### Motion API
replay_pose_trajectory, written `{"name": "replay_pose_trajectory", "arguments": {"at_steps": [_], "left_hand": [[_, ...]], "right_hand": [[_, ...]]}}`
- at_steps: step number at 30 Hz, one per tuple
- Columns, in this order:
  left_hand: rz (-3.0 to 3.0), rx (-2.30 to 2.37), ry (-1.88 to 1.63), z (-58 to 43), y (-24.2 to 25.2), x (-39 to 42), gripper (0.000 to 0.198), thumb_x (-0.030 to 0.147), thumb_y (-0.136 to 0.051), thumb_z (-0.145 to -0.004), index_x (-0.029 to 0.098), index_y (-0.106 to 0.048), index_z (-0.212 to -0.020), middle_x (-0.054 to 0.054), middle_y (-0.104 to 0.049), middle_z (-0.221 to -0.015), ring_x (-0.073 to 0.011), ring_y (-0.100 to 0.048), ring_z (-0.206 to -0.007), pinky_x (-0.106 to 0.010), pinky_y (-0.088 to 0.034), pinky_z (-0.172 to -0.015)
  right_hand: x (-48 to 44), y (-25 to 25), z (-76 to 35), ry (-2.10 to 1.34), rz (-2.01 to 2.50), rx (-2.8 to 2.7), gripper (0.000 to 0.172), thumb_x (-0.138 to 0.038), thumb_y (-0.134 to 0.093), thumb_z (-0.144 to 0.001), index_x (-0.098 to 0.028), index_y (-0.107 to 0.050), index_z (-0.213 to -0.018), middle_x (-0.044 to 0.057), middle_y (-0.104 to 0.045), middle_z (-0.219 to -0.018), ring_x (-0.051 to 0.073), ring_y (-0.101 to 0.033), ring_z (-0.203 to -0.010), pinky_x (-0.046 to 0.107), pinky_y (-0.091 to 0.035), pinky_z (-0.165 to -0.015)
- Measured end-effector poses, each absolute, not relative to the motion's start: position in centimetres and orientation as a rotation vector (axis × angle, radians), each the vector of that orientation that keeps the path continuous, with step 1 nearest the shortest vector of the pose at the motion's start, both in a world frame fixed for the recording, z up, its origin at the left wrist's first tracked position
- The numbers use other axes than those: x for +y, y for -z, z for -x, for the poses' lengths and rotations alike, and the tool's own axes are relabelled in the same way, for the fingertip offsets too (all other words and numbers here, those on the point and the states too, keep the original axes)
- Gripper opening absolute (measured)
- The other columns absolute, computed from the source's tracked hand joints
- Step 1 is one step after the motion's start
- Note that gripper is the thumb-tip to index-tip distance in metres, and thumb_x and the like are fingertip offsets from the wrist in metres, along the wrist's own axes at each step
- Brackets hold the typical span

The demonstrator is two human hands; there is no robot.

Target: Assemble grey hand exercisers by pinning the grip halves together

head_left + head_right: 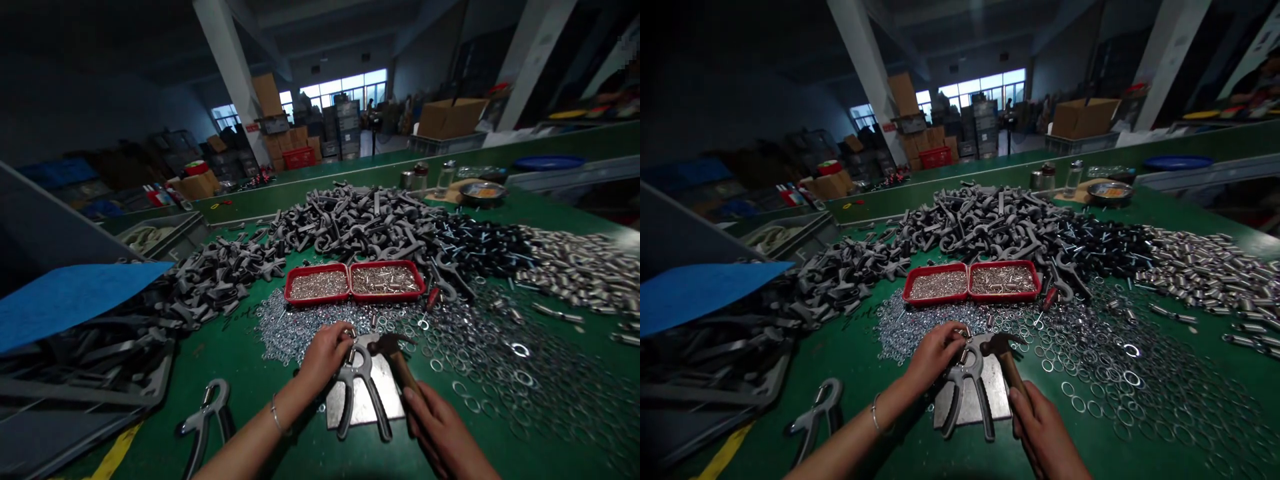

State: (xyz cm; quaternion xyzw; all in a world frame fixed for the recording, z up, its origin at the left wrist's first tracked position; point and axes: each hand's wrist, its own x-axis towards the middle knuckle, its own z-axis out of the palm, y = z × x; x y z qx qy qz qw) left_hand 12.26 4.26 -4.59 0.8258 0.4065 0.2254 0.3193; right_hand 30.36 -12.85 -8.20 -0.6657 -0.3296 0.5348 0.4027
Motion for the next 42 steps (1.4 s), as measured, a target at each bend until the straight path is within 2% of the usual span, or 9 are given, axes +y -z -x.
{"name": "replay_pose_trajectory", "arguments": {"at_steps": [10,14,21,23,25,28,33,37,42], "left_hand": [[-2.134,1.075,-0.618,-12.3,6.1,4.2,0.025,0.015,-0.058,-0.091,0.023,-0.058,-0.115,0.002,-0.072,-0.085,-0.0178,-0.065,-0.082,-0.031,-0.046,-0.085],[-2.412,1.068,-0.67,-11.9,7.5,3.8,0.027,0.016,-0.055,-0.095,0.02,-0.054,-0.121,-0.003,-0.071,-0.095,-0.0209,-0.063,-0.093,-0.035,-0.048,-0.087],[-2.973,0.525,-0.489,-11.5,7.9,4.1,0.02,0.012,-0.044,-0.099,0.013,-0.058,-0.113,-0.009,-0.066,-0.09,-0.0227,-0.059,-0.086,-0.04,-0.05,-0.085],[-3.019,0.491,-0.471,-11.6,7.8,4.3,0.021,0.011,-0.044,-0.098,0.012,-0.057,-0.115,-0.01,-0.065,-0.092,-0.0234,-0.059,-0.088,-0.041,-0.049,-0.088],[-2.936,0.671,-0.515,-11.6,7.7,4.2,0.026,0.015,-0.048,-0.098,0.013,-0.052,-0.123,-0.011,-0.065,-0.099,-0.0245,-0.059,-0.093,-0.043,-0.049,-0.089],[-2.7,0.976,-0.63,-10.6,7.3,3.1,0.039,0.025,-0.052,-0.099,0.017,-0.041,-0.135,-0.012,-0.063,-0.113,-0.0263,-0.058,-0.103,-0.045,-0.049,-0.09],[-2.636,0.94,-0.582,-7.7,5.6,0.6,0.024,0.018,-0.05,-0.097,0.018,-0.052,-0.121,-0.01,-0.062,-0.115,-0.0258,-0.054,-0.108,-0.046,-0.043,-0.098],[-2.766,0.947,-0.288,-7.3,5.5,-0.1,0.015,0.019,-0.055,-0.096,0.018,-0.061,-0.11,-0.008,-0.065,-0.105,-0.0273,-0.055,-0.102,-0.046,-0.043,-0.093],[-2.825,0.984,-0.231,-7.9,6.4,0.4,0.011,0.017,-0.054,-0.096,0.018,-0.063,-0.104,-0.007,-0.064,-0.103,-0.0269,-0.054,-0.102,-0.043,-0.043,-0.092]], "right_hand": [[-12.7,8.9,-30.7,-1.338,1.662,-0.877,0.045,-0.066,-0.044,-0.09,-0.022,-0.053,-0.087,-0.008,-0.052,-0.055,0.006,-0.035,-0.031,0.021,-0.021,-0.031],[-12.8,9.7,-30.9,-1.34,1.666,-0.871,0.043,-0.066,-0.045,-0.091,-0.023,-0.052,-0.089,-0.007,-0.055,-0.056,0.006,-0.038,-0.031,0.021,-0.023,-0.031],[-13.0,9.4,-30.9,-1.362,1.674,-0.892,0.041,-0.064,-0.041,-0.094,-0.024,-0.051,-0.089,-0.009,-0.053,-0.056,0.008,-0.036,-0.03,0.022,-0.024,-0.031],[-12.7,8.5,-31.5,-1.284,1.699,-0.999,0.038,-0.06,-0.041,-0.096,-0.024,-0.053,-0.087,-0.007,-0.055,-0.059,0.011,-0.047,-0.039,0.023,-0.034,-0.038],[-12.2,6.9,-32.4,-1.146,1.736,-1.194,0.035,-0.055,-0.044,-0.097,-0.024,-0.057,-0.089,-0.003,-0.062,-0.068,0.015,-0.059,-0.058,0.026,-0.045,-0.054],[-11.1,3.4,-33.4,-1.027,1.784,-1.463,0.033,-0.052,-0.044,-0.097,-0.024,-0.062,-0.097,0.003,-0.069,-0.084,0.021,-0.065,-0.078,0.032,-0.048,-0.072],[-9.0,-0.9,-32.9,-0.89,1.752,-1.712,0.033,-0.048,-0.033,-0.102,-0.025,-0.055,-0.094,0.003,-0.066,-0.081,0.02,-0.062,-0.072,0.032,-0.044,-0.069],[-7.1,0.6,-32.7,-0.898,1.88,-1.825,0.03,-0.048,-0.043,-0.097,-0.024,-0.057,-0.087,0.005,-0.068,-0.076,0.022,-0.063,-0.067,0.032,-0.042,-0.064],[-6.2,2.0,-33.4,-0.933,1.815,-1.805,0.032,-0.051,-0.043,-0.098,-0.026,-0.061,-0.089,0.005,-0.07,-0.078,0.024,-0.065,-0.071,0.034,-0.043,-0.068]]}}
